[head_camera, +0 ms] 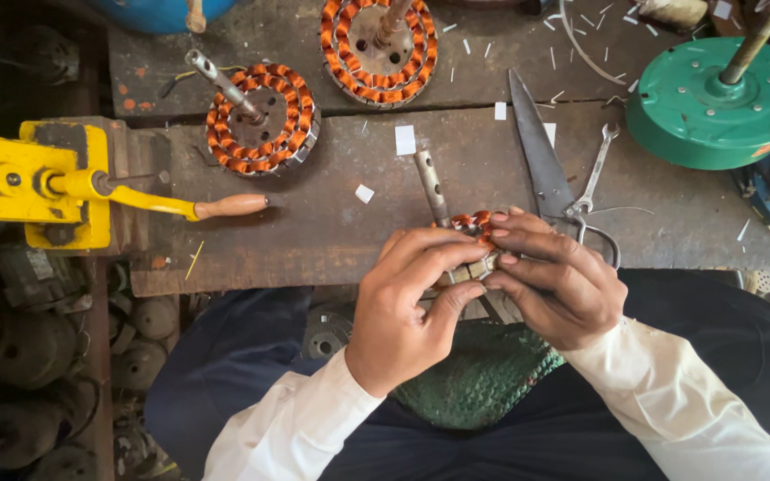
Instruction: The person cuts small rectangular pieces from a white insulating strip using shears and inserts them into the slots of a motor stator. They repeat this process, placing the insulation between the copper windings and the stator core.
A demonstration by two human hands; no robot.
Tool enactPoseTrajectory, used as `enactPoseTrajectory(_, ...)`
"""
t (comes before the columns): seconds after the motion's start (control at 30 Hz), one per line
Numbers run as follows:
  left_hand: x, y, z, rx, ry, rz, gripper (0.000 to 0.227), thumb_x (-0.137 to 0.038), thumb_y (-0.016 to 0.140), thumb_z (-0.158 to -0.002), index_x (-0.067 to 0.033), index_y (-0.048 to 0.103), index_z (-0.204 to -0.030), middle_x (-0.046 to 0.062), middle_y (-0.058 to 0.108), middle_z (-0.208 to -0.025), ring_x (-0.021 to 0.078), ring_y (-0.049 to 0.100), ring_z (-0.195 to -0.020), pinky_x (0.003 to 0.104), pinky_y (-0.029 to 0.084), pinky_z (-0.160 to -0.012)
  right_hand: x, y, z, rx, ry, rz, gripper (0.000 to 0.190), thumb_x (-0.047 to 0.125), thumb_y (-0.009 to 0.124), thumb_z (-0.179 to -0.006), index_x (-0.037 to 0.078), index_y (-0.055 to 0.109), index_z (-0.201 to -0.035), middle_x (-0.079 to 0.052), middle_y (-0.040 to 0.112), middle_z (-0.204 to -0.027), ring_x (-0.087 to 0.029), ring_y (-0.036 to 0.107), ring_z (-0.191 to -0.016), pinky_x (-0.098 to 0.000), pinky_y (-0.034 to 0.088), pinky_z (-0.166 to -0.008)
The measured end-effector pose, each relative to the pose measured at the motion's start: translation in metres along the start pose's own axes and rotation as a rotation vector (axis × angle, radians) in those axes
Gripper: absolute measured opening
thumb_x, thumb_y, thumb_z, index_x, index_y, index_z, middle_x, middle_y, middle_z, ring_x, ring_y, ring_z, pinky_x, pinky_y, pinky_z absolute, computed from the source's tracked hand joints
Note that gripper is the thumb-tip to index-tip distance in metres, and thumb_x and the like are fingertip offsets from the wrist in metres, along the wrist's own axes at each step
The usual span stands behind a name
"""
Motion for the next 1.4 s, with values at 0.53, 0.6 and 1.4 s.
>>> enactPoseTrajectory(0.53,-0.003,0.002,0.003,0.028,-0.019,0.051,0.031,-0.007,0.081,-0.086,-0.0057,0.070,-0.115,0.010,0.069,-0.119,0.0298,0.068,-0.111,0.037,0.056,-0.098,-0.001,-0.002,0.007,0.022,-0.046,-0.030,0.033,0.005,0.085,-0.080,-0.004,0.062,-0.102,-0.023,0.068,-0.115,-0.041,0.069,-0.118,-0.0589,0.052,-0.106)
enactPoseTrajectory(0.6,0.001,0.000,0.002,0.081,-0.059,0.124,0.029,-0.008,0.080,-0.088,-0.0048,0.070,-0.115,0.010,0.070,-0.119,0.0283,0.070,-0.113,0.036,0.057,-0.098,-0.002,0.000,0.008,0.021,-0.067,-0.011,0.035,0.007,0.085,-0.081,-0.003,0.060,-0.102,-0.023,0.067,-0.115,-0.042,0.068,-0.118,-0.0584,0.053,-0.105)
enactPoseTrajectory(1.4,0.040,0.009,0.013,0.097,-0.328,0.198,0.017,-0.007,0.080,-0.081,-0.0039,0.064,-0.079,0.007,0.068,-0.084,0.0219,0.066,-0.083,0.033,0.052,-0.074,0.005,0.007,0.023,0.187,-0.257,0.075,0.041,0.008,0.087,-0.080,-0.001,0.057,-0.104,-0.023,0.066,-0.116,-0.046,0.066,-0.115,-0.0657,0.054,-0.102)
Point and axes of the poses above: each hand's wrist, its own z-axis away from the middle knuckle, its own y-axis out of the palm, x = y × z, the point moved 7 cm from there along -z, towards the middle knuckle
